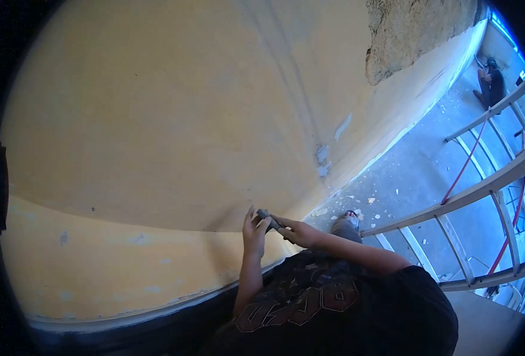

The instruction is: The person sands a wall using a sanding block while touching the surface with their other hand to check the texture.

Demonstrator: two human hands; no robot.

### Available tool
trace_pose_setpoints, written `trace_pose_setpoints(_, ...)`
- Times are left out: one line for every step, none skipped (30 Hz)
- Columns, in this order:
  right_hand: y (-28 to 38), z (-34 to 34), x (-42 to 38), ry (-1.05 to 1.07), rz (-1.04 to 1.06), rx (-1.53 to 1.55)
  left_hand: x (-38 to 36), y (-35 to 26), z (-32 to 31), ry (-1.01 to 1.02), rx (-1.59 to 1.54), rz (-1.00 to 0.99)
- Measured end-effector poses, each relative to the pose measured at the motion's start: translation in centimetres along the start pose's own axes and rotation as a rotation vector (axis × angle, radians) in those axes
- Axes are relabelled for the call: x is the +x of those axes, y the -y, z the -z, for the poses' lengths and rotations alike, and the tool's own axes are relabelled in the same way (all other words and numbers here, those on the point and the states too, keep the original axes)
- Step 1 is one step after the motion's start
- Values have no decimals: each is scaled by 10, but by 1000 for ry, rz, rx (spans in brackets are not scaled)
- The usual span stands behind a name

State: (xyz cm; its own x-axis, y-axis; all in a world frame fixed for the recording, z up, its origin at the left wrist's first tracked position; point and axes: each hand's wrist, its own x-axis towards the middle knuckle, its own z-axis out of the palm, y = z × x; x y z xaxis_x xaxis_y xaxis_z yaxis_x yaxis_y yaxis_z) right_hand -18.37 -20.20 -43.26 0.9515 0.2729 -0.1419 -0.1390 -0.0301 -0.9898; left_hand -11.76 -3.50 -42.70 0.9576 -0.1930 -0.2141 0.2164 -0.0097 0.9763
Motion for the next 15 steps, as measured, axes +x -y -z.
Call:
trace_pose_setpoints(5, 7, -3, 14, -21, -3, 2, -4, -6, 40, -22, -8)
trace_pose_setpoints(9, 14, -5, 28, -42, -6, 4, -8, -11, 56, -20, -9)
trace_pose_setpoints(11, 20, -7, 26, -19, -4, 6, -11, -16, 72, -19, -11)
trace_pose_setpoints(13, 26, -9, 22, 1, -5, 8, -15, -21, 88, -18, -13)
trace_pose_setpoints(15, 32, -10, 19, 20, -6, 12, -17, -26, 118, -17, -10)
trace_pose_setpoints(17, 39, -11, 16, 40, -7, 15, -18, -31, 133, -15, -14)
trace_pose_setpoints(18, 45, -11, 16, -1, 35, 19, -21, -36, 148, -14, -17)
trace_pose_setpoints(22, 53, -11, 18, -16, 58, 23, -23, -41, 163, -12, -21)
trace_pose_setpoints(28, 61, -11, 19, -30, 81, 24, -29, -48, 164, 38, -27)
trace_pose_setpoints(33, 69, -11, 21, -45, 103, 25, -36, -55, 172, 73, -37)
trace_pose_setpoints(38, 80, -11, 48, -44, 25, 27, -43, -63, 180, 109, -47)
trace_pose_setpoints(30, 85, -8, 13, 16, -15, 28, -52, -70, 188, 144, -58)
trace_pose_setpoints(17, 91, -5, -67, 100, -75, 29, -60, -77, 183, 178, -113)
trace_pose_setpoints(4, 97, -1, -151, 166, -125, 26, -70, -81, 172, 307, -149)
trace_pose_setpoints(-6, 102, 0, -237, 194, -135, 22, -83, -87, 157, 436, -184)
